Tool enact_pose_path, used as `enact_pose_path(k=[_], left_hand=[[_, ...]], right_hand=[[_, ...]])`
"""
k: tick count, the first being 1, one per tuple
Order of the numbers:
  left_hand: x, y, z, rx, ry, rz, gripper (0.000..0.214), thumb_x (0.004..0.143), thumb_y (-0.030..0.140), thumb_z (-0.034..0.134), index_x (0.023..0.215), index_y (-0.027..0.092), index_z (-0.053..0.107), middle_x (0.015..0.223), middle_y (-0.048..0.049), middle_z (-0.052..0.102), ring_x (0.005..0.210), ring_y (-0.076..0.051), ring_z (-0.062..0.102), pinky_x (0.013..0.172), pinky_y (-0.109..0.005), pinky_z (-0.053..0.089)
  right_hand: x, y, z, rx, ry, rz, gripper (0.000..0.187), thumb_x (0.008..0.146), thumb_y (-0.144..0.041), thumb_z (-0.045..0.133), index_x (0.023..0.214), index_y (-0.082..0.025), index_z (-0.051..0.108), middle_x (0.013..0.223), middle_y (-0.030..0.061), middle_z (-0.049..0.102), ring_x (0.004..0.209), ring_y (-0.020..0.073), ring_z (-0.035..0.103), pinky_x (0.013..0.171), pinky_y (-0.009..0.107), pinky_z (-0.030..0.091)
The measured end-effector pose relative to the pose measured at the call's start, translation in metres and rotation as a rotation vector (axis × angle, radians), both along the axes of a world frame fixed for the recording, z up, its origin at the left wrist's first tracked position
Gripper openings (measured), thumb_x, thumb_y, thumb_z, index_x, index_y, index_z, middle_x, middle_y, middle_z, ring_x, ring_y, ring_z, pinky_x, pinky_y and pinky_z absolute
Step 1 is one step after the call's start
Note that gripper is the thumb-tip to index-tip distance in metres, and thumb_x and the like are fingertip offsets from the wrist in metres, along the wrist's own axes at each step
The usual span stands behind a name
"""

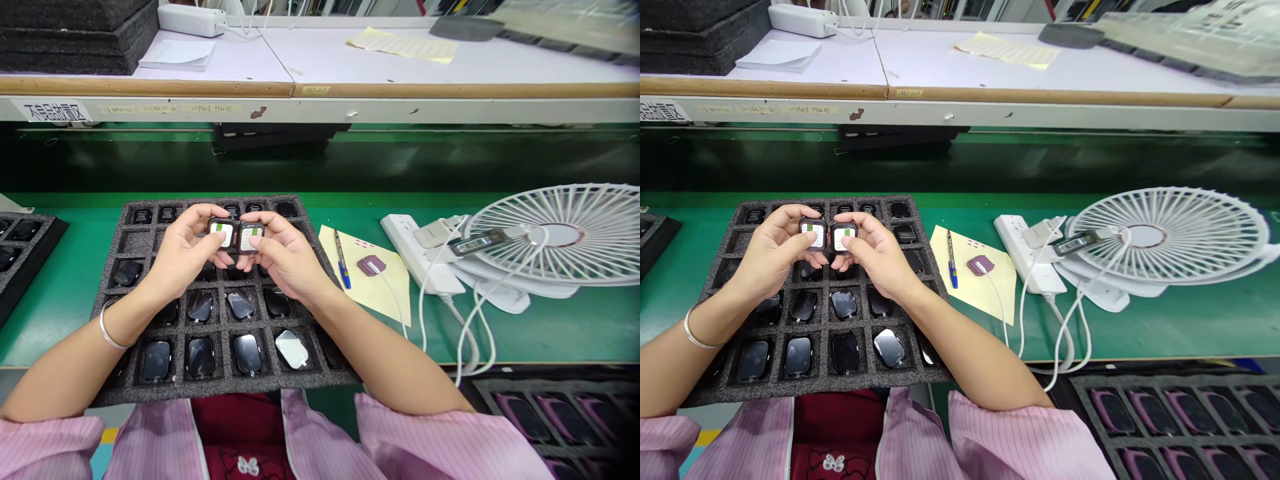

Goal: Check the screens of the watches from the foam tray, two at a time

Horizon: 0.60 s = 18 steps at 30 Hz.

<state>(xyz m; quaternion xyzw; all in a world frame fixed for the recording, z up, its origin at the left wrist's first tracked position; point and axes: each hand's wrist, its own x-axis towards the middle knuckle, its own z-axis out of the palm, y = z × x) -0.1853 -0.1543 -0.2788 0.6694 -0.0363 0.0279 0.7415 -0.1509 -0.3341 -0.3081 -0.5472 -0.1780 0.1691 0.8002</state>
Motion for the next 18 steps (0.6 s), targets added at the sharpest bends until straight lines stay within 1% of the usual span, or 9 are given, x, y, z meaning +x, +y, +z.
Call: enact_pose_path(k=[9,18], left_hand=[[0.001,-0.001,-0.001,-0.012,-0.016,-0.011,0.036,0.077,0.017,0.077,0.109,0.017,0.061,0.089,0.0025,0.072,0.056,-0.011,0.074,0.054,-0.019,0.063],[0.001,0.000,-0.002,-0.044,-0.043,-0.038,0.041,0.076,0.010,0.076,0.114,0.017,0.060,0.099,-0.0002,0.073,0.060,-0.010,0.076,0.057,-0.018,0.065]], right_hand=[[0.005,-0.001,-0.008,0.018,-0.033,0.026,0.043,0.086,-0.033,0.081,0.121,-0.022,0.059,0.081,-0.0045,0.071,0.062,0.0118,0.069,0.060,0.026,0.059],[0.004,-0.002,-0.011,0.039,-0.053,0.014,0.045,0.087,-0.030,0.081,0.124,-0.023,0.058,0.088,-0.0036,0.071,0.066,0.0119,0.071,0.063,0.027,0.061]])
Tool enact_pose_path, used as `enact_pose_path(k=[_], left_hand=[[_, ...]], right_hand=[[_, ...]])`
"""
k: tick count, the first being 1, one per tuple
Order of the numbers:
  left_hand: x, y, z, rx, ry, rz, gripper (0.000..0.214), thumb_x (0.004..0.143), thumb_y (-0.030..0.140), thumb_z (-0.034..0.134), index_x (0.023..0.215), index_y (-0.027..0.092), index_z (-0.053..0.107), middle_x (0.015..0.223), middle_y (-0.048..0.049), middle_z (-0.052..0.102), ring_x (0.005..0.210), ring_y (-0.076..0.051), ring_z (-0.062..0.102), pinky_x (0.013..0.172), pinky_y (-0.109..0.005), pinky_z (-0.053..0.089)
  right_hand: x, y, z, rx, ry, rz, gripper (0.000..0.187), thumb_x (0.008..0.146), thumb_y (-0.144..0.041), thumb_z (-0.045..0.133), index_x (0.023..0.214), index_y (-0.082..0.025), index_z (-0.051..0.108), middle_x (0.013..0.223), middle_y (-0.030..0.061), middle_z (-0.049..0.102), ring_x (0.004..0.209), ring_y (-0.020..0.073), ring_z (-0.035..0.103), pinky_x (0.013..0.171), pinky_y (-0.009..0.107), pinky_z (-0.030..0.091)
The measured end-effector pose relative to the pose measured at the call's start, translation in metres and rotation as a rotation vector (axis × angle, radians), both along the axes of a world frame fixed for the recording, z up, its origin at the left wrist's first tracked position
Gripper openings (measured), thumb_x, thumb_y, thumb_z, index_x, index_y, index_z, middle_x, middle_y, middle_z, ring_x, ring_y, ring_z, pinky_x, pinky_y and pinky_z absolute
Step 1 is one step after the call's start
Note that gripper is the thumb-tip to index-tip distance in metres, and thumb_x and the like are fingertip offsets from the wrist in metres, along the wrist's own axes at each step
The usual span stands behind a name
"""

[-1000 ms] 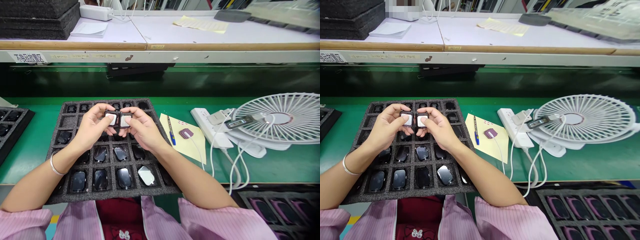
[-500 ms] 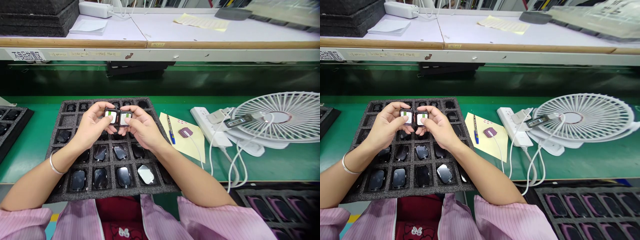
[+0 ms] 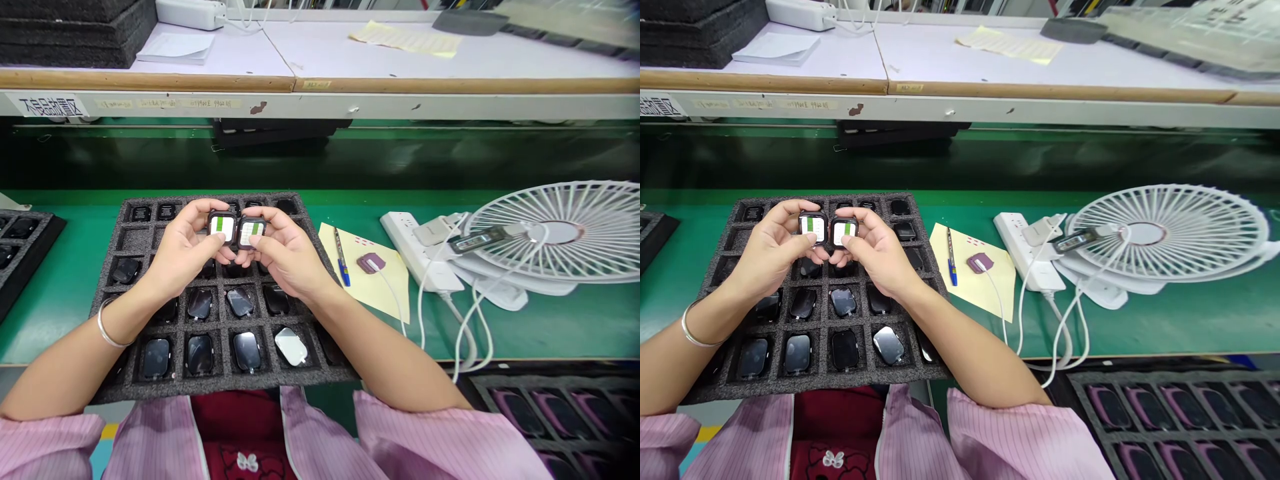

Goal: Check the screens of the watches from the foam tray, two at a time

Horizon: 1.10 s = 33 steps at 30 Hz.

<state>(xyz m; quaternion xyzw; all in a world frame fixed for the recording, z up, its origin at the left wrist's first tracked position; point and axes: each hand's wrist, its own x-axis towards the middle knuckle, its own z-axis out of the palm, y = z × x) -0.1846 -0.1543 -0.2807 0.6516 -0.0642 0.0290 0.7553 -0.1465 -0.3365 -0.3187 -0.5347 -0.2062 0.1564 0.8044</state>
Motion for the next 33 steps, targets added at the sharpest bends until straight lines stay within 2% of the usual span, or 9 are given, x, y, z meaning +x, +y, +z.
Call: enact_pose_path(k=[7,13,15,18,21,25,33], left_hand=[[0.0001,-0.0001,-0.0009,-0.021,-0.007,-0.008,0.048,0.073,0.007,0.076,0.117,0.017,0.059,0.101,-0.0001,0.072,0.062,-0.010,0.076,0.061,-0.019,0.066],[0.0005,-0.0013,0.0013,-0.041,-0.001,-0.009,0.054,0.066,0.004,0.076,0.116,0.018,0.060,0.100,0.0021,0.074,0.063,-0.008,0.076,0.064,-0.018,0.065],[0.0002,-0.0006,0.0022,-0.035,0.012,0.003,0.049,0.068,0.007,0.077,0.114,0.017,0.061,0.092,0.0034,0.073,0.061,-0.008,0.074,0.060,-0.017,0.063],[0.0000,0.0009,0.0026,-0.018,0.042,0.009,0.034,0.078,0.021,0.079,0.107,0.018,0.062,0.080,0.0042,0.072,0.056,-0.009,0.070,0.053,-0.018,0.059],[0.0003,0.0012,0.0020,-0.001,0.038,0.003,0.029,0.082,0.029,0.080,0.102,0.018,0.061,0.076,0.0038,0.072,0.052,-0.010,0.068,0.049,-0.018,0.056],[0.0005,-0.0001,0.0012,0.013,0.008,0.010,0.030,0.080,0.025,0.083,0.101,0.019,0.061,0.076,0.0046,0.071,0.049,-0.009,0.066,0.046,-0.017,0.054],[-0.0004,-0.0014,0.0006,0.042,-0.021,0.030,0.033,0.077,0.015,0.078,0.106,0.019,0.061,0.083,0.0041,0.070,0.053,-0.008,0.067,0.050,-0.018,0.057]], right_hand=[[-0.0005,0.0004,-0.0010,0.003,-0.019,-0.004,0.050,0.085,-0.030,0.084,0.126,-0.024,0.056,0.093,-0.0025,0.071,0.070,0.0122,0.071,0.069,0.029,0.064],[-0.0015,0.0006,0.0018,0.006,-0.019,-0.020,0.057,0.078,-0.022,0.088,0.125,-0.025,0.057,0.095,-0.0033,0.070,0.073,0.0118,0.072,0.072,0.028,0.064],[-0.0018,-0.0001,0.0028,0.010,-0.014,-0.007,0.055,0.078,-0.024,0.088,0.124,-0.025,0.057,0.095,-0.0035,0.071,0.071,0.0116,0.072,0.069,0.027,0.064],[-0.0019,-0.0017,0.0044,-0.005,0.016,0.020,0.045,0.085,-0.037,0.086,0.119,-0.023,0.059,0.092,-0.0029,0.072,0.064,0.0110,0.070,0.062,0.026,0.061],[-0.0017,-0.0026,0.0054,-0.017,0.034,0.018,0.043,0.088,-0.048,0.084,0.113,-0.022,0.059,0.087,-0.0030,0.073,0.058,0.0100,0.067,0.056,0.024,0.056],[-0.0017,-0.0022,0.0055,-0.016,0.028,0.004,0.046,0.086,-0.049,0.088,0.110,-0.022,0.059,0.085,-0.0031,0.074,0.056,0.0095,0.066,0.053,0.022,0.053],[-0.0020,-0.0023,0.0055,-0.022,0.014,-0.023,0.050,0.082,-0.041,0.091,0.115,-0.024,0.058,0.094,-0.0020,0.074,0.060,0.0091,0.067,0.058,0.023,0.055]])
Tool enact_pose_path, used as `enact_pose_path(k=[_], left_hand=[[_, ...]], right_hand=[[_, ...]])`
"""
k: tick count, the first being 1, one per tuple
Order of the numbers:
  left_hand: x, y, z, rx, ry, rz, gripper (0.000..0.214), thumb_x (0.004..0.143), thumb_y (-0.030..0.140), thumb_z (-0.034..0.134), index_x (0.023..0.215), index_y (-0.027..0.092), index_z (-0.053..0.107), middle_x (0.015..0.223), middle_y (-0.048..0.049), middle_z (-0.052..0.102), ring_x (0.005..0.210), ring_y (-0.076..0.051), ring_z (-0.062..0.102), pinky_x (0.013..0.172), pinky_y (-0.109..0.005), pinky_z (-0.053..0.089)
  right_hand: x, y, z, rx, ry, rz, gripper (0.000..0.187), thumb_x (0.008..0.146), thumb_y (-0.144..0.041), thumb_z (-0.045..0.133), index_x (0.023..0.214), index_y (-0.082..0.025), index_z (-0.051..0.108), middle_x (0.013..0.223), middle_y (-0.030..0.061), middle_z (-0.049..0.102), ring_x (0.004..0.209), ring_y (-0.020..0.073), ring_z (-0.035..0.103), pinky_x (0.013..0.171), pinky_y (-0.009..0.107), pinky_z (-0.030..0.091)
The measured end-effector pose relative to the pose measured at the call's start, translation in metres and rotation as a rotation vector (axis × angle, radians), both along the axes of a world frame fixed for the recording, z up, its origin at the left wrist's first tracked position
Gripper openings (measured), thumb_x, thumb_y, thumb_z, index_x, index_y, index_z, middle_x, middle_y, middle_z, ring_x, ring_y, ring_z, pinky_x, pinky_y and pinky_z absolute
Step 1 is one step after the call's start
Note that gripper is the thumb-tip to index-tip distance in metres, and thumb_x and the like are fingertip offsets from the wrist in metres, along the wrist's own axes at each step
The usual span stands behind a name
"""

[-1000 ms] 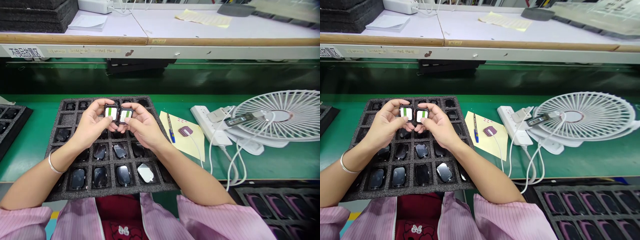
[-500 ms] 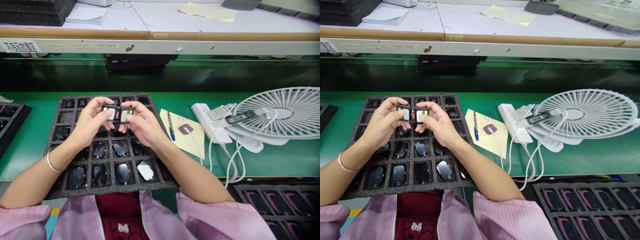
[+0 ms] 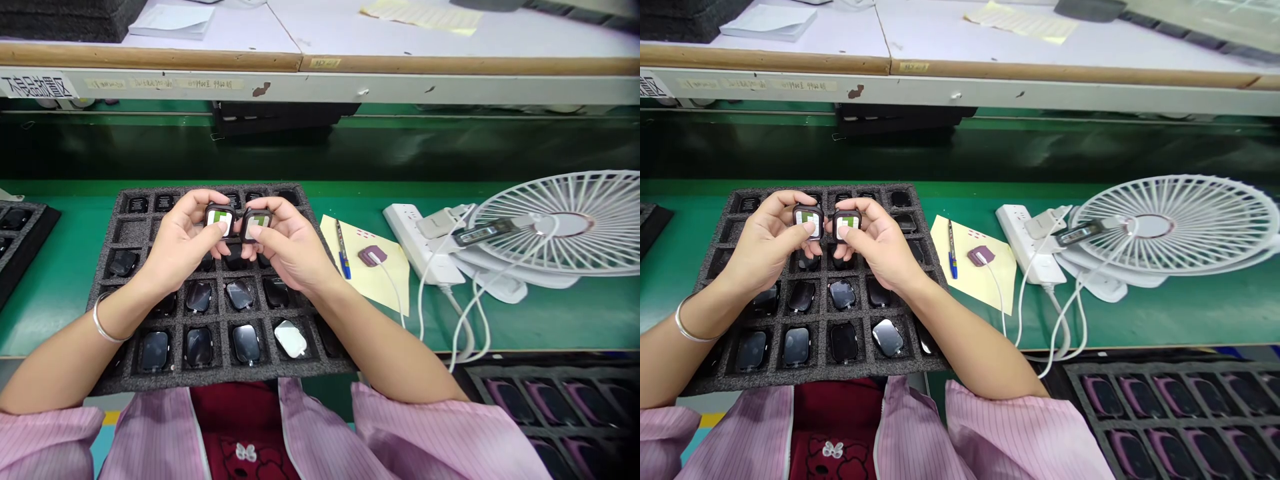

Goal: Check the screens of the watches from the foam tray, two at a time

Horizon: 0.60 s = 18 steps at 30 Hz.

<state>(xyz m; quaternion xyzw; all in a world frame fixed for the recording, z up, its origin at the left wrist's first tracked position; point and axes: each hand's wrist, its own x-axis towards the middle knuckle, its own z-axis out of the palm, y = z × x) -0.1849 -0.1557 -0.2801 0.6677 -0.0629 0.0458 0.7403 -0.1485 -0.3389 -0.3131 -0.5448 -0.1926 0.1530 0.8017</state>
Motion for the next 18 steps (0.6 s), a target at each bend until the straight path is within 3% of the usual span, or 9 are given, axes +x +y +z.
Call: enact_pose_path(k=[12,18], left_hand=[[0.0011,0.0013,-0.0043,0.015,-0.010,-0.035,0.050,0.072,0.012,0.077,0.117,0.022,0.058,0.105,-0.0007,0.073,0.063,-0.008,0.071,0.058,-0.019,0.060],[0.0019,0.0012,-0.0043,0.018,-0.008,-0.038,0.054,0.069,0.010,0.078,0.118,0.023,0.057,0.111,-0.0012,0.072,0.064,-0.007,0.071,0.059,-0.019,0.062]], right_hand=[[0.0000,0.0001,0.0024,-0.063,-0.017,-0.058,0.064,0.073,-0.045,0.096,0.120,-0.027,0.055,0.107,0.0010,0.074,0.064,0.0110,0.063,0.058,0.026,0.055],[0.0000,0.0003,0.0015,-0.051,-0.041,-0.091,0.061,0.073,-0.033,0.094,0.121,-0.029,0.055,0.108,0.0008,0.073,0.074,0.0126,0.061,0.068,0.027,0.058]])
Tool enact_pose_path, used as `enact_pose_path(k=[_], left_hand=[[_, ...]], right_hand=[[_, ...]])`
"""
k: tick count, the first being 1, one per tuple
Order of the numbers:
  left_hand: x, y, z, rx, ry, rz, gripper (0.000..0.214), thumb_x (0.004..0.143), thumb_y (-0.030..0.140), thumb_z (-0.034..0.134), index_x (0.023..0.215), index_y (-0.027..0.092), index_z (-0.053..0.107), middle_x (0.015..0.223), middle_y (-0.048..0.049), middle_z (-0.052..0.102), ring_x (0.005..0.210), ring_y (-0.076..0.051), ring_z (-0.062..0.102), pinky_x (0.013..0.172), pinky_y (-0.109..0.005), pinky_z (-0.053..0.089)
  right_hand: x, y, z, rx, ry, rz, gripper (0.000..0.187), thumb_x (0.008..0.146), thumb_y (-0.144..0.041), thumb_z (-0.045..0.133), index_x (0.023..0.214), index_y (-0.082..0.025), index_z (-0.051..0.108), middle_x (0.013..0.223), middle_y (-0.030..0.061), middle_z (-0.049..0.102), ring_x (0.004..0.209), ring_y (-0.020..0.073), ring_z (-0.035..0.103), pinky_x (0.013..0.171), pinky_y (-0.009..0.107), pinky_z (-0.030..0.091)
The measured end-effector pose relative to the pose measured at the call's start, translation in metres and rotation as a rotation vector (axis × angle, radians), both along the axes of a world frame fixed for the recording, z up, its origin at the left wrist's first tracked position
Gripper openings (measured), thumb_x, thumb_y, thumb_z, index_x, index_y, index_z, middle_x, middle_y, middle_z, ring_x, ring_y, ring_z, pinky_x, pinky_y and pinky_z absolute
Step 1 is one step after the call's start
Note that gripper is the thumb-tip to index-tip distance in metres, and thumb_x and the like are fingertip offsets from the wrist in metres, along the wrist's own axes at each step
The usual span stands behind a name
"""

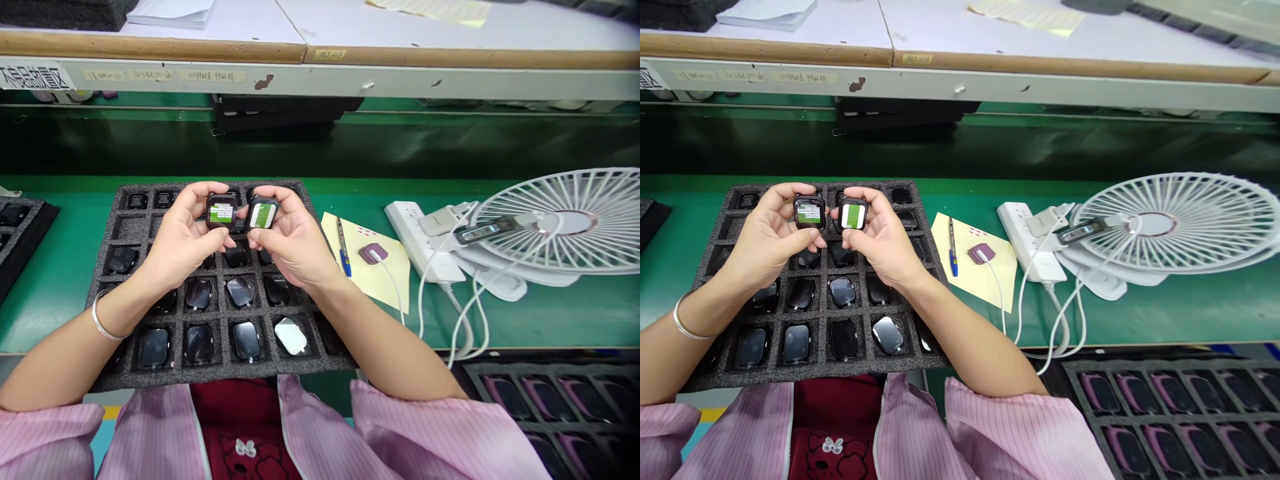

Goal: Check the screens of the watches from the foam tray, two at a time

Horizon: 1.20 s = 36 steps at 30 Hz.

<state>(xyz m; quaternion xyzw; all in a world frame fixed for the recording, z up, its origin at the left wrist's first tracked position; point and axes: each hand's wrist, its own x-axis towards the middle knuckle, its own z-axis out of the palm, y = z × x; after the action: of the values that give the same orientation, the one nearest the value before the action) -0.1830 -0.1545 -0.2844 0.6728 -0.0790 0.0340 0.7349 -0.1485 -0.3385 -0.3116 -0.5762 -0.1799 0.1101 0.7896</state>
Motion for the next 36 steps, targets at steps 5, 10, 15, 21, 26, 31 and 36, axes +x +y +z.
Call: enact_pose_path(k=[5,10,15,21,26,31,36], left_hand=[[-0.0006,-0.0009,0.0010,-0.020,0.005,0.004,0.055,0.068,0.010,0.077,0.117,0.023,0.057,0.104,0.0009,0.072,0.064,-0.008,0.071,0.060,-0.020,0.062],[-0.0018,-0.0008,0.0024,-0.027,0.034,-0.003,0.052,0.071,0.011,0.074,0.119,0.021,0.058,0.104,-0.0009,0.073,0.066,-0.011,0.075,0.063,-0.021,0.065],[-0.0030,-0.0009,0.0033,-0.011,0.047,0.006,0.044,0.077,0.014,0.074,0.118,0.021,0.059,0.101,-0.0001,0.073,0.062,-0.010,0.074,0.059,-0.021,0.064],[-0.0036,-0.0005,0.0063,-0.064,0.081,-0.001,0.042,0.076,0.015,0.074,0.116,0.020,0.060,0.092,0.0023,0.073,0.060,-0.011,0.074,0.058,-0.022,0.062],[-0.0036,0.0003,0.0074,-0.084,0.097,0.004,0.037,0.078,0.022,0.074,0.113,0.020,0.062,0.082,0.0041,0.070,0.057,-0.012,0.072,0.054,-0.022,0.059],[-0.0022,0.0018,0.0052,-0.035,0.064,0.041,0.031,0.084,0.033,0.082,0.105,0.021,0.062,0.077,0.0045,0.065,0.051,-0.010,0.065,0.048,-0.022,0.052],[-0.0005,0.0029,0.0022,-0.019,0.021,0.067,0.036,0.084,0.038,0.088,0.103,0.023,0.062,0.076,0.0055,0.063,0.049,-0.009,0.061,0.045,-0.021,0.048]], right_hand=[[0.0016,-0.0018,-0.0012,-0.010,0.025,0.006,0.053,0.082,-0.043,0.088,0.120,-0.028,0.056,0.100,0.0004,0.072,0.068,0.0114,0.057,0.060,0.025,0.052],[0.0030,-0.0018,-0.0007,0.014,0.040,-0.006,0.046,0.085,-0.052,0.085,0.111,-0.025,0.058,0.086,-0.0013,0.070,0.069,0.0117,0.058,0.055,0.021,0.047],[0.0025,-0.0012,0.0000,0.000,0.023,0.001,0.046,0.086,-0.054,0.086,0.109,-0.026,0.058,0.084,-0.0022,0.069,0.068,0.0111,0.059,0.054,0.020,0.047],[0.0018,-0.0009,0.0001,0.010,0.038,0.000,0.049,0.084,-0.055,0.088,0.108,-0.025,0.058,0.087,-0.0014,0.071,0.067,0.0105,0.058,0.054,0.020,0.047],[0.0020,-0.0019,-0.0009,-0.007,0.042,0.014,0.052,0.082,-0.055,0.089,0.111,-0.026,0.058,0.088,-0.0021,0.070,0.062,0.0100,0.055,0.054,0.022,0.047],[0.0012,-0.0023,-0.0010,-0.038,0.021,0.020,0.056,0.079,-0.047,0.092,0.116,-0.027,0.056,0.101,0.0007,0.074,0.064,0.0102,0.053,0.057,0.025,0.049],[0.0001,-0.0014,0.0000,-0.050,0.004,0.016,0.059,0.076,-0.042,0.092,0.119,-0.028,0.054,0.107,0.0026,0.073,0.078,0.0151,0.061,0.060,0.026,0.052]])
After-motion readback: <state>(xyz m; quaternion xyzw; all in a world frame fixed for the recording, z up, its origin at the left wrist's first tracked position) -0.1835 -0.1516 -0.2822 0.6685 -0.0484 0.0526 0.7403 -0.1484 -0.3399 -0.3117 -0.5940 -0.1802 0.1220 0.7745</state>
